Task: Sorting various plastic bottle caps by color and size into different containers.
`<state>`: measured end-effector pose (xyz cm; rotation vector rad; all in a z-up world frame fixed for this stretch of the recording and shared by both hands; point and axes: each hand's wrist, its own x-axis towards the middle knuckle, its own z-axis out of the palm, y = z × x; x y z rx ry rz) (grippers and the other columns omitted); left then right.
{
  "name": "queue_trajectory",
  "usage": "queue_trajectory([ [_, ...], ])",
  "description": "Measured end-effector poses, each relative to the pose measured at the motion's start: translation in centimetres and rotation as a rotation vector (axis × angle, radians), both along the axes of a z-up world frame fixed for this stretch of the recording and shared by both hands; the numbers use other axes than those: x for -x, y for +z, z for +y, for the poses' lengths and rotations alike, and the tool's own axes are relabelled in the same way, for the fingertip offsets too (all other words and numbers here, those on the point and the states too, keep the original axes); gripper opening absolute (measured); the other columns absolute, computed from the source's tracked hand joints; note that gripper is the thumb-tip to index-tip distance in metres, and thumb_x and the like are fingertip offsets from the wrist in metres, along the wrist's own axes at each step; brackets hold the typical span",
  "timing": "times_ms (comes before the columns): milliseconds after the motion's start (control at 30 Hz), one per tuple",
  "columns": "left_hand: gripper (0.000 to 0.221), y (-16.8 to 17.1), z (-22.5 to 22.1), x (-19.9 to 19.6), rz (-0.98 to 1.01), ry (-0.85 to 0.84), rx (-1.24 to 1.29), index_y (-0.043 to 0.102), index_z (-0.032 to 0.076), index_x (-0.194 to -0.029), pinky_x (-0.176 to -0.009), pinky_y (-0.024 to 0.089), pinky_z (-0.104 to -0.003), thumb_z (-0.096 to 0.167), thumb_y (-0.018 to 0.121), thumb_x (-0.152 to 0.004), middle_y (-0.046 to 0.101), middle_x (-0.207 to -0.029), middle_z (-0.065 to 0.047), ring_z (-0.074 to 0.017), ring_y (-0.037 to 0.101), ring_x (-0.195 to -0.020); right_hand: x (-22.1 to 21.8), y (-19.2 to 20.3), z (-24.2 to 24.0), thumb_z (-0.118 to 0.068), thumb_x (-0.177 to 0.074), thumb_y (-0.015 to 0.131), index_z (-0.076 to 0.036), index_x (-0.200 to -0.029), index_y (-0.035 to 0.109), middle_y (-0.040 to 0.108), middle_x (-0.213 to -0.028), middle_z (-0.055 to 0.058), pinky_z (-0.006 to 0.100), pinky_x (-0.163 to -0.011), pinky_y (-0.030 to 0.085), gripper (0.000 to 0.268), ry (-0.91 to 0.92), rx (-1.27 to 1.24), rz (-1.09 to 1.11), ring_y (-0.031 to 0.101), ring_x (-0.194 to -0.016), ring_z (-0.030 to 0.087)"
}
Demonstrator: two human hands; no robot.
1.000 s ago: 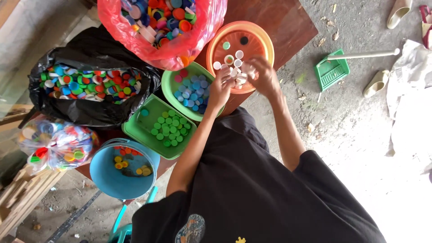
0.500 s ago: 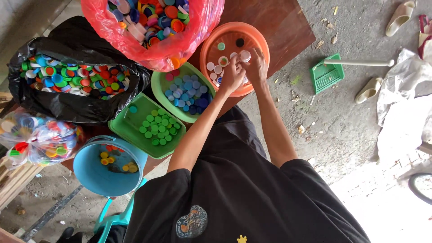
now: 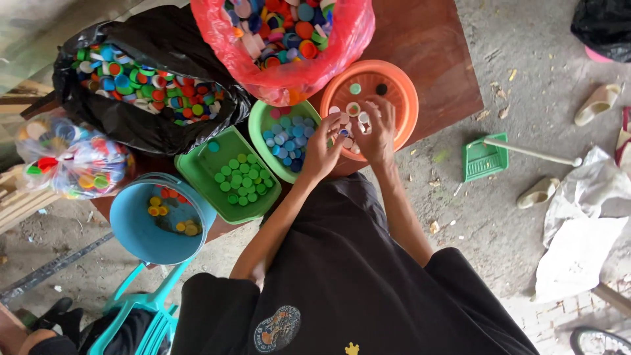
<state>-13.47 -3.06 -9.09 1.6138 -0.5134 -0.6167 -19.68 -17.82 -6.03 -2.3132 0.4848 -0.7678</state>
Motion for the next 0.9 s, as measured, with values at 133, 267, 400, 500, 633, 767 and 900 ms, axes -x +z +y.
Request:
queue_trajectory([
  [133, 0.045, 4.5, 3.8, -2.0, -0.072, 0.157, 0.035, 0.053, 0.001, -0.144, -0.102, 0.056, -0.035, -0.004, 0.061, -0.101, 0.062, -0.14, -0.015, -0.0259, 0.062, -0.131, -2.7, 5.6, 2.6, 0.001, -0.079, 0.085, -0.005, -0.12, 0.066, 0.063, -0.118, 0.013, 0.045, -0.089, 0.054, 0.046, 0.169, -0.02, -0.111, 0.063, -0.11, 0.034],
  [267, 0.043, 7.9, 5.1, -3.9, -0.217, 0.27, -0.008, 0.053, 0.003, -0.139, -0.087, 0.057, -0.033, -0.006, 0.062, -0.098, 0.063, -0.137, -0.012, -0.0231, 0.067, -0.119, -4.6, 8.2, 4.2, 0.004, -0.078, 0.083, -0.006, -0.118, 0.066, 0.067, -0.116, 0.011, 0.045, -0.093, 0.055, 0.044, 0.209, 0.109, -0.19, 0.066, -0.11, 0.035],
  [400, 0.032, 8.5, 4.7, -7.0, -0.541, 0.275, -0.065, 0.06, 0.003, -0.128, -0.091, 0.059, -0.036, -0.008, 0.064, -0.098, 0.065, -0.13, -0.011, -0.0282, 0.068, -0.114, -6.7, 9.0, 4.4, 0.002, -0.079, 0.084, -0.007, -0.117, 0.066, 0.069, -0.114, 0.011, 0.045, -0.091, 0.054, 0.043, 0.26, 0.094, -0.201, 0.067, -0.108, 0.034],
  [500, 0.03, 9.2, 3.6, -10.7, -0.693, 0.262, -0.239, 0.063, 0.002, -0.124, -0.093, 0.057, -0.04, -0.008, 0.065, -0.095, 0.066, -0.124, -0.013, -0.0344, 0.065, -0.115, -8.5, 8.2, 4.5, 0.003, -0.082, 0.083, -0.005, -0.123, 0.065, 0.068, -0.118, 0.012, 0.045, -0.095, 0.055, 0.046, 0.279, 0.021, -0.195, 0.066, -0.112, 0.036],
  [633, 0.032, 9.0, 2.2, -16.0, -0.8, 0.216, -0.33, 0.062, 0.004, -0.119, -0.101, 0.053, -0.043, -0.01, 0.063, -0.09, 0.066, -0.129, -0.013, -0.0351, 0.063, -0.118, -11.7, 6.7, 4.7, 0.003, -0.083, 0.081, -0.003, -0.129, 0.062, 0.066, -0.126, 0.016, 0.045, -0.099, 0.055, 0.05, 0.287, -0.079, -0.111, 0.064, -0.117, 0.037],
  [767, 0.031, 6.3, 1.8, -19.2, -0.88, 0.232, -0.401, 0.06, 0.001, -0.124, -0.105, 0.051, -0.044, -0.005, 0.063, -0.094, 0.064, -0.124, -0.014, -0.0359, 0.061, -0.12, -15.3, 5.1, 4.9, 0.003, -0.086, 0.077, -0.003, -0.139, 0.057, 0.063, -0.133, 0.019, 0.044, -0.103, 0.054, 0.058, 0.31, -0.165, -0.077, 0.063, -0.122, 0.039],
  [900, 0.047, 6.0, 2.3, -20.2, -0.876, 0.139, -0.528, 0.057, -0.005, -0.127, -0.098, 0.048, -0.047, 0.002, 0.068, -0.082, 0.062, -0.12, -0.022, -0.04, 0.057, -0.116, -18.3, 4.2, 5.2, 0.006, -0.089, 0.069, -0.002, -0.145, 0.052, 0.062, -0.134, 0.022, 0.043, -0.1, 0.055, 0.059, 0.308, -0.28, 0.022, 0.064, -0.12, 0.04],
])
